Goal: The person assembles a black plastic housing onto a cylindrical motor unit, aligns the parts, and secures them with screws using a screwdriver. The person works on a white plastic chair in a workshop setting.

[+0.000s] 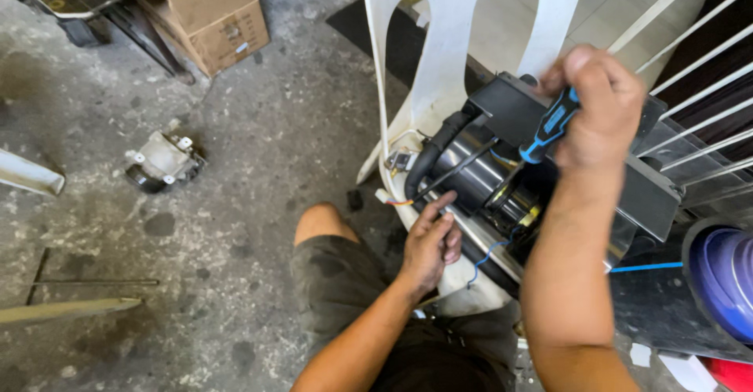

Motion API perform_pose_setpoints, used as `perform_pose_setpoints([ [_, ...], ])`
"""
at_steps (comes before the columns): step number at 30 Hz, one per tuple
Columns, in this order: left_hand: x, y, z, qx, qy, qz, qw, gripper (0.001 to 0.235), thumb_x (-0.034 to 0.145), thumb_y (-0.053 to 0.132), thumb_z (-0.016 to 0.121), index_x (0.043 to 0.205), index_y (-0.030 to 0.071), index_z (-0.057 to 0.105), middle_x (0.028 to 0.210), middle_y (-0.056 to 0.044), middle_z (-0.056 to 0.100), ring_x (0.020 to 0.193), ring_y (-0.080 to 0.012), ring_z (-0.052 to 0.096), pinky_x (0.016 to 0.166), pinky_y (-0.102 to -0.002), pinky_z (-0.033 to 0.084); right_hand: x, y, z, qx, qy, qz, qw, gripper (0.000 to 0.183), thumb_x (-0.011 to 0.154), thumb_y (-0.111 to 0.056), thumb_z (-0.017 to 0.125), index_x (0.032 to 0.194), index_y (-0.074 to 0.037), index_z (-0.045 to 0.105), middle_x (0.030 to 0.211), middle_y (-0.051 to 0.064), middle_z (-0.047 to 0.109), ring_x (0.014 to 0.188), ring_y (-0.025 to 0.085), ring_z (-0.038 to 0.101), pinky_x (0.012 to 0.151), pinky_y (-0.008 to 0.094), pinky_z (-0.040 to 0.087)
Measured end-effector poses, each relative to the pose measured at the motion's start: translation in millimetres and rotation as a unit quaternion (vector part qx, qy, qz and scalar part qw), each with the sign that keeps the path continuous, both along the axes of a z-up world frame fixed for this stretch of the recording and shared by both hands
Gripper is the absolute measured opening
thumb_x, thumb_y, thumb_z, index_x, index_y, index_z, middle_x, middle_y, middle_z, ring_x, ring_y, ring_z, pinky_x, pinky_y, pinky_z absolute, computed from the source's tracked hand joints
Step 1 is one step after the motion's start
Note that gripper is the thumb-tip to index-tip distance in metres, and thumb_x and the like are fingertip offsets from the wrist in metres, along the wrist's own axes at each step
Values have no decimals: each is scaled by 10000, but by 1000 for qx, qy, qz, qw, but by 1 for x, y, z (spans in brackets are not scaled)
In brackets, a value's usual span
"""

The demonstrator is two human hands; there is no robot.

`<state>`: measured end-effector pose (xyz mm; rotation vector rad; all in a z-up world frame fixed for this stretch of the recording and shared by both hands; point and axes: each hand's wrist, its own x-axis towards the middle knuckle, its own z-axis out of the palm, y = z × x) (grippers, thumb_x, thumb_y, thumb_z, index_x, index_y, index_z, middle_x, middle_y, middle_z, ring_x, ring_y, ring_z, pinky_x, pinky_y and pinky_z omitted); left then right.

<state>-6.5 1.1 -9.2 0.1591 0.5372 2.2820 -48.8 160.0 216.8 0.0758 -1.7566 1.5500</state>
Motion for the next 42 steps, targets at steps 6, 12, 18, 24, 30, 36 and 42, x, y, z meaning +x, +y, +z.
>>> perform_pose_setpoints([
  [6, 2, 1, -2, 0, -3, -3, 1000, 489, 1059, 216, 548, 1526, 128, 433, 695, -8, 470, 508, -89, 398, 469, -241, 333, 2, 20, 3, -51, -37, 119, 991, 346, 1110, -325, 654, 928, -47, 560, 654, 66, 527, 508, 164, 529, 480, 299, 449],
  [12, 2, 1, -2, -1, -5, -10, 1000, 474, 1062, 212, 542, 1519, 132, 442, 689, -6, 463, 496, -84, 385, 460, -240, 328, 12, 10, -1, 51, 26, -51, 997, 427, 1169, -351, 634, 919, -11, 566, 741, 113, 577, 596, 220, 570, 549, 328, 462],
  [18, 1, 2, 1, -10, 2, -3, 1000, 470, 1059, 208, 543, 1513, 129, 452, 684, -11, 463, 500, -93, 392, 461, -245, 331, 5, 8, 9, -94, -4, 268, 959, 314, 1045, -260, 713, 893, -53, 533, 580, 65, 474, 439, 139, 469, 400, 284, 389],
  [24, 3, -1, 1, -13, -1, -8, 1000, 477, 1061, 225, 547, 1516, 131, 439, 690, -7, 464, 500, -85, 382, 466, -240, 330, -1, 19, -10, 14, 25, -126, 992, 351, 1120, -231, 733, 896, -10, 577, 754, 102, 572, 627, 185, 559, 531, 329, 457],
  [30, 4, 2, 1, -11, -1, -10, 1000, 481, 1064, 241, 555, 1516, 117, 448, 690, -8, 464, 506, -81, 381, 463, -236, 324, 16, 25, 1, -117, 54, 325, 937, 346, 1068, -201, 723, 808, -45, 555, 602, 66, 523, 446, 130, 477, 420, 277, 398],
  [36, 5, 1, -1, -8, 0, -8, 1000, 481, 1056, 245, 562, 1506, 119, 448, 685, -5, 464, 503, -84, 385, 463, -238, 330, 16, 6, -9, 52, 39, -91, 994, 341, 1178, -181, 710, 927, 28, 612, 775, 132, 572, 582, 227, 551, 515, 329, 435],
  [42, 4, 4, -1, -19, 1, -3, 1000, 477, 1056, 229, 558, 1506, 110, 451, 685, -7, 466, 505, -85, 390, 461, -237, 332, 14, 9, 3, -131, 24, 409, 903, 331, 1025, -241, 739, 821, -34, 581, 604, 63, 544, 433, 123, 494, 395, 262, 401],
])
